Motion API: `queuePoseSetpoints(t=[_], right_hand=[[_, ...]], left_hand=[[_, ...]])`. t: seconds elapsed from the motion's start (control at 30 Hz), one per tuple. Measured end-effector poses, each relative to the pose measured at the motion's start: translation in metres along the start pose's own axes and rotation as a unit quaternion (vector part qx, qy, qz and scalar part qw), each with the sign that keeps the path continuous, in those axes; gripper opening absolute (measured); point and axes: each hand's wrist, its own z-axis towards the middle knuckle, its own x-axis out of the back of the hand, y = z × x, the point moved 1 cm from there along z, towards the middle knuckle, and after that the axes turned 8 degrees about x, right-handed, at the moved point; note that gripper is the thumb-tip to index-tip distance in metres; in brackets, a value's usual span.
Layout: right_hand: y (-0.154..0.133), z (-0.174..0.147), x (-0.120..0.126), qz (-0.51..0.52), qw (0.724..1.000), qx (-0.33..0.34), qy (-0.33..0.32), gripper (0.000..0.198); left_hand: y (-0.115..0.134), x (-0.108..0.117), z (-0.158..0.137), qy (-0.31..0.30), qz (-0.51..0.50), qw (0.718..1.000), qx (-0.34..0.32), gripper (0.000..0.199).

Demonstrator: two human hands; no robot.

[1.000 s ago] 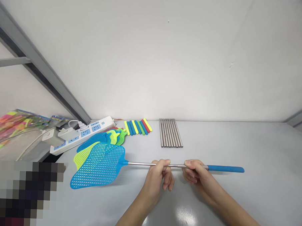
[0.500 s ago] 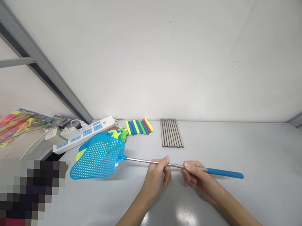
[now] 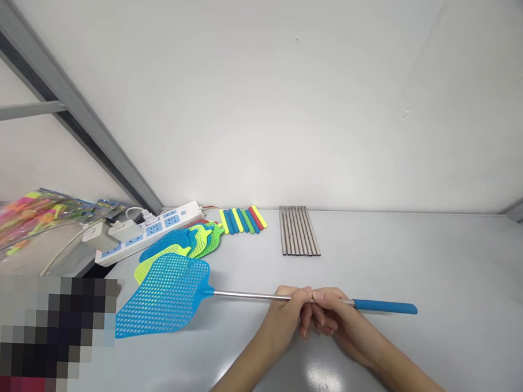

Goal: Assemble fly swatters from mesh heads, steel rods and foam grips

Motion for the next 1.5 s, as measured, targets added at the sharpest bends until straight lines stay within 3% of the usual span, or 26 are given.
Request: queuePoseSetpoints(t=[0.37,0.53,0.8,1.5], right_hand=[[0.003,0.000,0.002,0.003,0.999,-0.008,0.052,0.035],[-0.001,0.000,0.002,-0.014,0.997,-0.003,0.078,0.035],[-0.009,0.001,-0.002,-0.034,0.993,-0.021,0.108,0.035],[-0.018,0.001,0.005,-0.074,0.990,-0.006,0.121,0.035]], left_hand=[[-0.002,0.003,0.001,0.019,0.006,1.000,0.002,0.046],[-0.005,0.003,0.004,0.034,-0.054,0.998,0.025,0.042],[0.004,0.004,0.002,0.032,-0.052,0.997,0.038,0.044],[0.012,0.010,0.002,0.030,-0.075,0.996,0.038,0.047]])
